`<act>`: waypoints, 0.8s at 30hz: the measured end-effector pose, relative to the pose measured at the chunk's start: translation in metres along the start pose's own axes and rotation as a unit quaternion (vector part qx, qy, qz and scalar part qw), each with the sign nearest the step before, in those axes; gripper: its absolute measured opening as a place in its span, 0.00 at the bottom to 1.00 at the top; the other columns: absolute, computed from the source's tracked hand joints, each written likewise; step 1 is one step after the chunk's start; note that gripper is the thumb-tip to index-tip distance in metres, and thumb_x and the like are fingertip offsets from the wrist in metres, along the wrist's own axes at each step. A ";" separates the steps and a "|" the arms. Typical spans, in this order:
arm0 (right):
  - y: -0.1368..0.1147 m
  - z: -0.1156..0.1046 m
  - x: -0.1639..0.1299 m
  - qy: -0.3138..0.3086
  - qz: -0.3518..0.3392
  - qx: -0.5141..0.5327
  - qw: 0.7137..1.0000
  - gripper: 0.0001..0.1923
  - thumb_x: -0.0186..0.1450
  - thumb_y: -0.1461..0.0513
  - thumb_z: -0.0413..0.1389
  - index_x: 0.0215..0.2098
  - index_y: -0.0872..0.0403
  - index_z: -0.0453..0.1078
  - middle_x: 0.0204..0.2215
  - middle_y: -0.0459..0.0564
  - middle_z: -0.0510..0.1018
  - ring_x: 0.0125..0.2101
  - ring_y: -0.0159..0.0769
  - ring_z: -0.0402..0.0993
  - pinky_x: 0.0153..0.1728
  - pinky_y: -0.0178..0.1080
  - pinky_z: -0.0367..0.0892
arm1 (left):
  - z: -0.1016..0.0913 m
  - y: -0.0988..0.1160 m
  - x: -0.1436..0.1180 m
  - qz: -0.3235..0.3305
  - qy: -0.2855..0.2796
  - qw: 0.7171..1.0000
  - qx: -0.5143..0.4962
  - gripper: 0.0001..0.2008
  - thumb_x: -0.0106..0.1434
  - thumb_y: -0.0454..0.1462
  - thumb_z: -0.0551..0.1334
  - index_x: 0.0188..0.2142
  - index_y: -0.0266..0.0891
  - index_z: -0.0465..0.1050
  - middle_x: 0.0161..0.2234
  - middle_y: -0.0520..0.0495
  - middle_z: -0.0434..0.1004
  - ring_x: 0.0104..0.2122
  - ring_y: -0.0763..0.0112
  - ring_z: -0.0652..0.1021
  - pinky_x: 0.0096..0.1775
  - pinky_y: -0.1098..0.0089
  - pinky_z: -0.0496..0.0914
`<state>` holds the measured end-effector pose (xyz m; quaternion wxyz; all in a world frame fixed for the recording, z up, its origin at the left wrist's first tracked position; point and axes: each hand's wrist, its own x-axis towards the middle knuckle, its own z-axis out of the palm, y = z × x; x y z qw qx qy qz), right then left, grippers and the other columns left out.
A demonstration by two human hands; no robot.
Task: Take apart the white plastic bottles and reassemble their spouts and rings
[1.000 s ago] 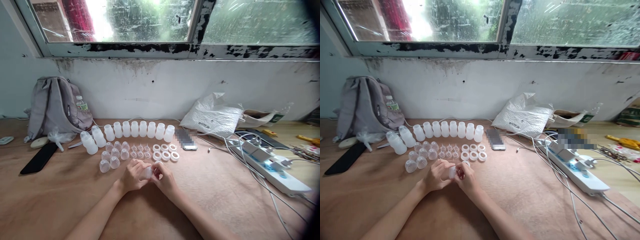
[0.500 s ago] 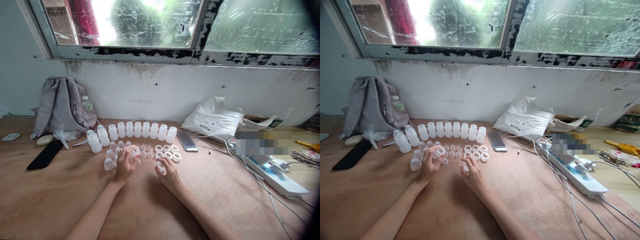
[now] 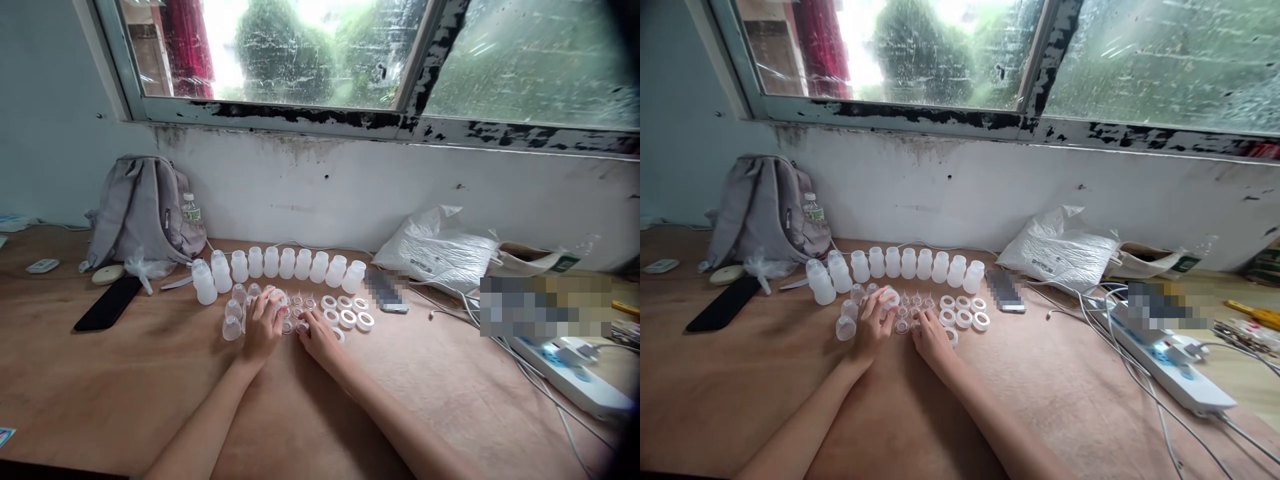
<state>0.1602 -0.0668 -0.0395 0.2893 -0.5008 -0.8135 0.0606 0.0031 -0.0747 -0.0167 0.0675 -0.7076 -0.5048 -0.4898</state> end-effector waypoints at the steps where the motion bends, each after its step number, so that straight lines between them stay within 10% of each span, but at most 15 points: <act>1: 0.000 0.002 0.001 -0.001 0.002 0.009 1.000 0.10 0.58 0.68 0.49 0.38 0.55 0.63 0.34 0.51 0.69 0.33 0.36 0.68 0.32 0.36 0.65 | 0.000 0.000 0.000 0.000 -0.002 1.000 -0.002 0.10 0.61 0.35 0.54 0.43 0.42 0.65 0.47 0.43 0.67 0.46 0.61 0.68 0.46 0.59 0.61; 11: -0.007 -0.014 0.000 0.075 -0.009 0.109 0.991 0.21 0.62 0.66 0.45 0.53 0.52 0.54 0.40 0.53 0.67 0.30 0.33 0.68 0.31 0.37 0.67 | 0.005 -0.002 -0.003 0.000 -0.019 0.999 -0.050 0.21 0.59 0.41 0.58 0.50 0.40 0.56 0.44 0.42 0.69 0.45 0.62 0.70 0.45 0.59 0.64; 24: -0.006 -0.057 -0.052 -0.038 -0.035 0.109 0.993 0.06 0.64 0.63 0.45 0.32 0.53 0.62 0.24 0.46 0.68 0.22 0.30 0.64 0.23 0.32 0.59 | 0.011 0.015 -0.016 0.208 -0.117 0.966 -0.100 0.25 0.52 0.50 0.60 0.46 0.42 0.62 0.41 0.45 0.72 0.42 0.66 0.72 0.44 0.63 0.68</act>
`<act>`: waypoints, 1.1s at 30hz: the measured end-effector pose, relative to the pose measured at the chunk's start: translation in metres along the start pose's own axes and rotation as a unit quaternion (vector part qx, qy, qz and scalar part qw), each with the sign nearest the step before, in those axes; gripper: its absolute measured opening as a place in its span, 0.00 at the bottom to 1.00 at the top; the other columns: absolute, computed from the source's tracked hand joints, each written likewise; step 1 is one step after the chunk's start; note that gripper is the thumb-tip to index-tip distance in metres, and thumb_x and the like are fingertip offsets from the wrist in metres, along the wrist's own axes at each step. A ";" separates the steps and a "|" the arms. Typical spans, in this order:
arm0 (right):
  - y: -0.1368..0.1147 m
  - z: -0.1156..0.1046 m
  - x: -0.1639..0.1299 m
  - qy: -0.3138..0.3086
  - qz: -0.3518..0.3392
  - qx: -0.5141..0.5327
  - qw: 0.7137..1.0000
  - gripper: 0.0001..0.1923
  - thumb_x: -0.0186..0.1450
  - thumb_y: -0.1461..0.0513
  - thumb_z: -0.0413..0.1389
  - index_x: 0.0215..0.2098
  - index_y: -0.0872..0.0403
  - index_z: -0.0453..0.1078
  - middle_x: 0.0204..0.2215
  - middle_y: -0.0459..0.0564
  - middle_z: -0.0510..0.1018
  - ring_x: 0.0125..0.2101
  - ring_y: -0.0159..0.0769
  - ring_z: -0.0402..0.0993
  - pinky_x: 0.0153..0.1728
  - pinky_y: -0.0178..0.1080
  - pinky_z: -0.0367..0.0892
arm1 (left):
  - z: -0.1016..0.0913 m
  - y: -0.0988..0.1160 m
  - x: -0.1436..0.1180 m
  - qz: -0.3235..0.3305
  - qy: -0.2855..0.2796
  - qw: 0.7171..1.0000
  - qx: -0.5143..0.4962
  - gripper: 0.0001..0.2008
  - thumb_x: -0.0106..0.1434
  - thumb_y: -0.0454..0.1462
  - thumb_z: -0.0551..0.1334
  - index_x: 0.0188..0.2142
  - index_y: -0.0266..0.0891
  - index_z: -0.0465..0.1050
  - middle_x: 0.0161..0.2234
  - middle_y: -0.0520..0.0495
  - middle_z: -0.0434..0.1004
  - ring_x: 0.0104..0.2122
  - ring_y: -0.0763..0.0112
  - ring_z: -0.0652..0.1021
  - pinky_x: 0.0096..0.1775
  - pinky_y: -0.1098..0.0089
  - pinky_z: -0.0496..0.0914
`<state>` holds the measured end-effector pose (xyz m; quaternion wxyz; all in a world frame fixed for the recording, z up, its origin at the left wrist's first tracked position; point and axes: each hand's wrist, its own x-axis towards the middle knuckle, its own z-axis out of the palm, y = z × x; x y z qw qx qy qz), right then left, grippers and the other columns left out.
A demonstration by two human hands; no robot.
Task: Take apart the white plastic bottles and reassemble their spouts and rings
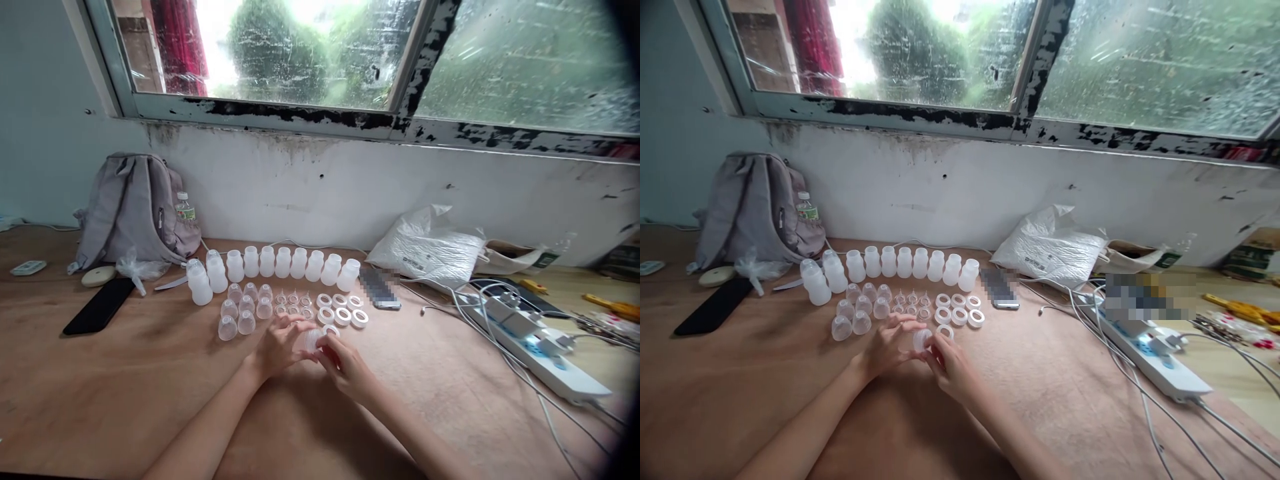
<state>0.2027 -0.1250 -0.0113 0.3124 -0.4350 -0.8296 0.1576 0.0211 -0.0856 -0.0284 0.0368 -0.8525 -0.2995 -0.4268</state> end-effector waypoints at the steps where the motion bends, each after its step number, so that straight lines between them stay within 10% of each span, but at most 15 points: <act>1: 0.000 -0.002 -0.003 0.002 0.006 -0.014 1.000 0.05 0.63 0.62 0.45 0.31 0.53 0.61 0.22 0.45 0.68 0.21 0.30 0.63 0.22 0.32 0.58 | 0.000 0.002 0.001 0.010 -0.002 1.000 -0.012 0.26 0.52 0.51 0.60 0.46 0.41 0.61 0.42 0.45 0.72 0.43 0.65 0.72 0.45 0.63 0.68; 10: 0.032 -0.029 0.008 0.022 0.231 -0.194 0.953 0.06 0.56 0.61 0.50 0.23 0.53 0.62 0.17 0.44 0.69 0.19 0.31 0.63 0.19 0.31 0.48 | -0.004 -0.001 0.003 -0.087 0.000 0.996 0.001 0.08 0.61 0.35 0.54 0.40 0.39 0.64 0.36 0.46 0.72 0.40 0.66 0.72 0.42 0.62 0.69; 20: 0.048 -0.031 0.012 -0.014 0.228 -0.205 0.952 0.10 0.58 0.59 0.49 0.22 0.53 0.65 0.20 0.48 0.72 0.21 0.33 0.66 0.20 0.32 0.50 | -0.005 -0.003 0.004 -0.090 -0.008 0.996 0.023 0.08 0.61 0.33 0.53 0.40 0.39 0.65 0.36 0.47 0.72 0.40 0.65 0.71 0.42 0.62 0.67; 27: 0.057 -0.035 0.022 0.089 0.171 -0.165 0.967 0.15 0.62 0.55 0.45 0.22 0.53 0.63 0.17 0.47 0.70 0.19 0.32 0.65 0.20 0.32 0.54 | -0.074 -0.054 0.020 -0.113 0.072 0.974 0.184 0.08 0.59 0.33 0.54 0.39 0.41 0.67 0.38 0.46 0.72 0.42 0.63 0.70 0.44 0.60 0.62; 33: 0.061 -0.022 0.016 0.116 0.108 -0.164 0.974 0.15 0.63 0.57 0.44 0.23 0.54 0.64 0.18 0.46 0.70 0.18 0.30 0.63 0.21 0.31 0.54 | -0.124 -0.113 0.039 -0.261 0.084 0.878 0.393 0.15 0.56 0.41 0.57 0.41 0.35 0.68 0.45 0.36 0.67 0.47 0.49 0.64 0.46 0.51 0.53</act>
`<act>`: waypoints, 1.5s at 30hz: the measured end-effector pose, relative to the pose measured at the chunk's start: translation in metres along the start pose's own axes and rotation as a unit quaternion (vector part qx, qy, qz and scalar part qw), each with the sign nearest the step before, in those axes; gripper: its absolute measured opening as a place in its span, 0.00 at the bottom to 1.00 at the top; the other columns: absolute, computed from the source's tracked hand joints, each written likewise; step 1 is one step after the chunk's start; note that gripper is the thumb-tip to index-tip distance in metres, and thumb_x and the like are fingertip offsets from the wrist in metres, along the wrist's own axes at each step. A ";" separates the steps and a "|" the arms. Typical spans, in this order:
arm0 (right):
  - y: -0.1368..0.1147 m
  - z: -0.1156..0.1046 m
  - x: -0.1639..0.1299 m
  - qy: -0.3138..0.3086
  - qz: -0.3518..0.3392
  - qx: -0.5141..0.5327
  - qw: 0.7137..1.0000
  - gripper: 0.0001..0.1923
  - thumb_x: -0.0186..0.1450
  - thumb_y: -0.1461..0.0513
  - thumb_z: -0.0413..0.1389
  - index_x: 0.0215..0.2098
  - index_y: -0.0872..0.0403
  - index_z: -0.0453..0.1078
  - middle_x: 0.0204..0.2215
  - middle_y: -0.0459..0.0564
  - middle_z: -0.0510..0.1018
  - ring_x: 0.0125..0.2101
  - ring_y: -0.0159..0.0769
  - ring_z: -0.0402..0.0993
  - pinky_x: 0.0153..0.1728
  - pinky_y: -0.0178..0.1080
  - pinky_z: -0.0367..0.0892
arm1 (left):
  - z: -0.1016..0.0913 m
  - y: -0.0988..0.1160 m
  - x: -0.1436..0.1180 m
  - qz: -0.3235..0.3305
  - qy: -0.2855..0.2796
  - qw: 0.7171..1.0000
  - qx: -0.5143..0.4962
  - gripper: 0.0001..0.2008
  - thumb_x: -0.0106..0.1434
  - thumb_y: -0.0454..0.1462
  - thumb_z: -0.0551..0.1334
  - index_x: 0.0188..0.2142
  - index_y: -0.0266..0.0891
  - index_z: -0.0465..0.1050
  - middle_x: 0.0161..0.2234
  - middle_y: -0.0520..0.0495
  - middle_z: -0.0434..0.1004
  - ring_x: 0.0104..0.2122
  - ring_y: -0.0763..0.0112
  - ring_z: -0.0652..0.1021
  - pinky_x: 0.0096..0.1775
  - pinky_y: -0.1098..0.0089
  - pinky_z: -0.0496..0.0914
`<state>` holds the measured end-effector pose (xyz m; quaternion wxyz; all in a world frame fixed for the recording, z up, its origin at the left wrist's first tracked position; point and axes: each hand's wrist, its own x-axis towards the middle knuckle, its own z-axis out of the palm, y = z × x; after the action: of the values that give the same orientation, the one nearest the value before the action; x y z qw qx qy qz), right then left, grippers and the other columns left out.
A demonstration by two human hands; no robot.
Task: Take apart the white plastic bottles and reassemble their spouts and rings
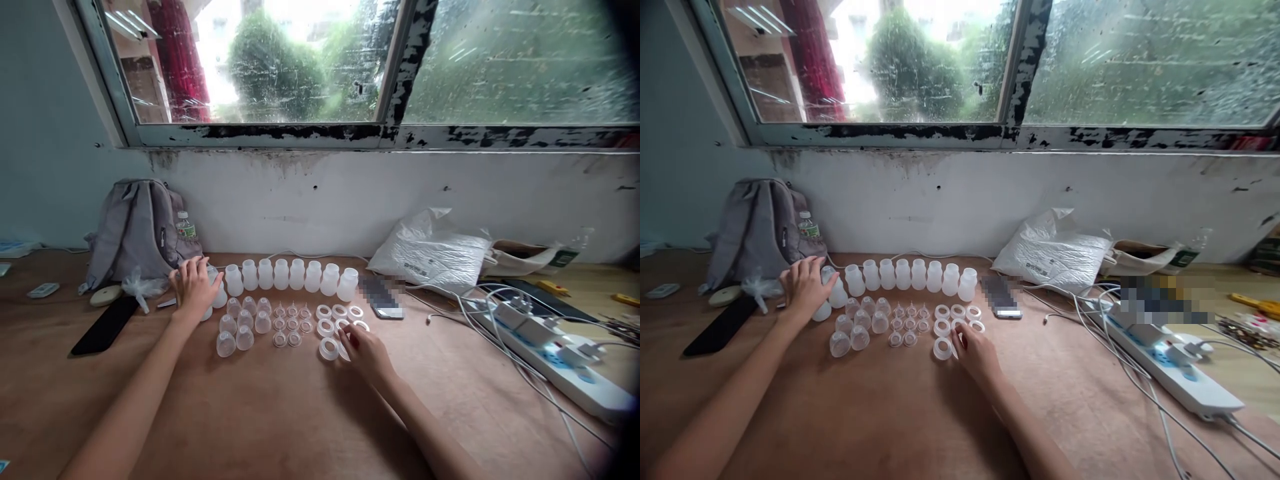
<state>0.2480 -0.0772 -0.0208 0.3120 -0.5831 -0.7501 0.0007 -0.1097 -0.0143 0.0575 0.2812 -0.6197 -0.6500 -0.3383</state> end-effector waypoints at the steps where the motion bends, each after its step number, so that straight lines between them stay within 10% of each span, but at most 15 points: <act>1: -0.001 0.001 -0.002 0.006 -0.004 0.007 1.000 0.15 0.63 0.57 0.45 0.23 0.54 0.64 0.17 0.45 0.69 0.17 0.30 0.63 0.21 0.31 0.54 | 0.002 -0.004 0.005 -0.015 -0.028 0.999 0.020 0.16 0.55 0.42 0.57 0.40 0.35 0.70 0.44 0.35 0.68 0.46 0.49 0.64 0.46 0.50 0.52; 8: -0.005 -0.002 -0.006 0.055 -0.030 0.056 0.997 0.14 0.63 0.57 0.46 0.23 0.54 0.65 0.14 0.43 0.66 0.15 0.27 0.60 0.19 0.30 0.55 | -0.002 -0.006 0.024 -0.090 -0.155 0.983 0.029 0.13 0.54 0.44 0.56 0.33 0.38 0.71 0.33 0.40 0.75 0.42 0.53 0.69 0.47 0.50 0.51; 14: -0.012 -0.011 -0.008 0.084 0.005 0.177 0.981 0.13 0.63 0.56 0.46 0.25 0.54 0.64 0.17 0.44 0.67 0.18 0.29 0.62 0.22 0.32 0.57 | -0.050 0.007 0.036 -0.076 0.015 0.988 -0.130 0.17 0.55 0.44 0.59 0.42 0.38 0.69 0.36 0.46 0.73 0.33 0.65 0.71 0.41 0.61 0.63; 18: -0.024 -0.017 -0.008 0.043 0.104 0.377 0.920 0.15 0.64 0.53 0.43 0.36 0.53 0.64 0.23 0.46 0.70 0.20 0.30 0.66 0.21 0.32 0.61 | -0.070 0.037 0.008 -0.130 0.095 0.917 -0.365 0.19 0.57 0.44 0.59 0.45 0.37 0.67 0.42 0.45 0.68 0.25 0.75 0.70 0.31 0.70 0.68; 25: -0.042 -0.020 -0.014 -0.056 0.124 0.606 0.784 0.23 0.62 0.48 0.44 0.52 0.47 0.55 0.49 0.53 0.63 0.37 0.37 0.70 0.27 0.38 0.70 | -0.053 0.111 -0.099 -0.187 -0.133 0.767 -0.599 0.14 0.58 0.43 0.57 0.42 0.40 0.64 0.32 0.50 0.69 0.24 0.75 0.72 0.28 0.74 0.68; 29: -0.045 -0.020 -0.017 -0.053 0.159 0.561 0.811 0.15 0.59 0.51 0.50 0.37 0.53 0.65 0.26 0.46 0.67 0.21 0.29 0.64 0.12 0.29 0.58 | -0.041 0.133 -0.124 -0.142 -0.232 0.746 -0.608 0.14 0.61 0.43 0.51 0.45 0.39 0.60 0.41 0.44 0.68 0.28 0.72 0.73 0.30 0.71 0.68; 37: -0.035 -0.020 -0.018 -0.016 0.151 0.437 0.887 0.15 0.62 0.52 0.46 0.26 0.54 0.64 0.20 0.44 0.66 0.19 0.30 0.62 0.15 0.30 0.55 | -0.029 0.141 -0.133 0.061 -0.358 0.839 -0.406 0.15 0.63 0.43 0.44 0.36 0.39 0.63 0.26 0.49 0.71 0.25 0.68 0.72 0.27 0.72 0.63; 42: -0.035 -0.023 -0.022 0.055 0.035 0.337 0.939 0.14 0.63 0.57 0.43 0.25 0.54 0.65 0.19 0.45 0.68 0.20 0.30 0.63 0.21 0.33 0.57 | -0.035 0.142 -0.124 -0.036 -0.396 0.795 -0.458 0.19 0.64 0.44 0.39 0.26 0.39 0.62 0.19 0.53 0.63 0.20 0.73 0.66 0.24 0.74 0.58; 45: -0.037 -0.026 -0.027 0.082 -0.072 0.321 0.941 0.12 0.61 0.59 0.43 0.30 0.54 0.66 0.24 0.48 0.71 0.23 0.33 0.66 0.24 0.34 0.59 | -0.036 0.141 -0.121 -0.119 -0.445 0.720 -0.519 0.23 0.63 0.49 0.40 0.22 0.38 0.61 0.15 0.54 0.58 0.17 0.75 0.61 0.21 0.74 0.55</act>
<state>0.2313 -0.1217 0.0005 0.5426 -0.3944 -0.7215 0.1714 0.0382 -0.1168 -0.0031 -0.4488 -0.6652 -0.4914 -0.3386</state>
